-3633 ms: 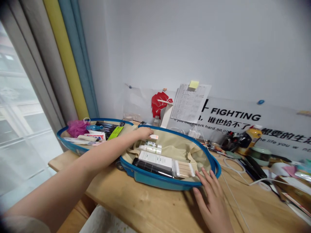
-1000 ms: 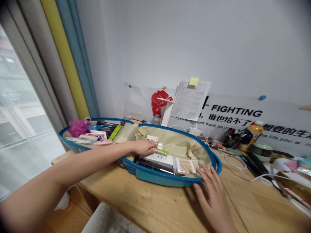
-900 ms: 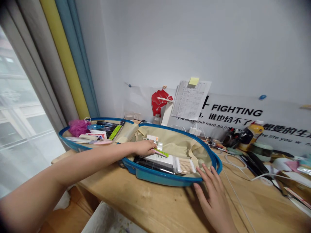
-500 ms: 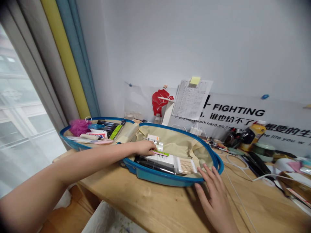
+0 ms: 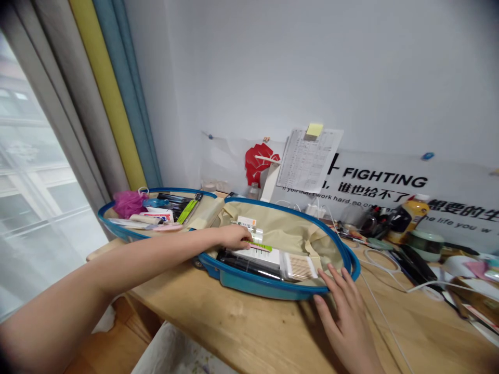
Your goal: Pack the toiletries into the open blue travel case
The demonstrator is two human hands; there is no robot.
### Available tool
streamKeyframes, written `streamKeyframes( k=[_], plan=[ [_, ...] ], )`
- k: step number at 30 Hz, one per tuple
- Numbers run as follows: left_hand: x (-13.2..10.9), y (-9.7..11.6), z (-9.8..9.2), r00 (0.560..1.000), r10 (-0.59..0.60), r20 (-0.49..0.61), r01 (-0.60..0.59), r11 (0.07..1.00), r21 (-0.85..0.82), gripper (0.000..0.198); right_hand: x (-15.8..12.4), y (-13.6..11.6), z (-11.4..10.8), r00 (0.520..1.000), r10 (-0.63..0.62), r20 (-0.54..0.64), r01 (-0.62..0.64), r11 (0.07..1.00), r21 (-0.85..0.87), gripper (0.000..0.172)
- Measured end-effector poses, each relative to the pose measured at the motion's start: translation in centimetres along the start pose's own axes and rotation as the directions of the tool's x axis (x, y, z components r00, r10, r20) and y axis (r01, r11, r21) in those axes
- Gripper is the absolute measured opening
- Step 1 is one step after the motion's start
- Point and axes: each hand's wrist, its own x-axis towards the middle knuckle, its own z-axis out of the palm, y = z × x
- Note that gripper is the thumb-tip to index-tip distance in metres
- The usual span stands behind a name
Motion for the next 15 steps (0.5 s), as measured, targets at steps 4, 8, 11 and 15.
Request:
streamKeyframes(
  k=[4, 8, 11, 15],
  plan=[
    [0.4, -0.2, 0.2, 1.000, -0.014, 0.000, 0.014, 1.000, -0.006, 0.034, 0.1, 0.0, 0.0, 1.000, -0.026, -0.006, 0.026, 1.000, -0.009, 0.042],
    [0.8, -0.3, 0.8, 0.999, -0.037, -0.008, 0.037, 0.999, -0.017, 0.034, 0.2, -0.1, -0.2, 0.999, -0.037, -0.005, 0.037, 0.999, -0.015, 0.043],
    [0.8, -0.3, 0.9, 0.999, -0.041, -0.018, 0.040, 0.999, -0.032, 0.040, 0.2, -0.1, -0.3, 0.999, -0.040, 0.004, 0.040, 0.999, -0.024, 0.044],
    [0.2, -0.7, -0.7, 0.980, -0.029, -0.197, 0.007, 0.994, -0.110, 0.042, 0.1, 0.1, -0.2, 0.998, -0.061, 0.000, 0.061, 0.997, -0.042, 0.044]
  ],
)
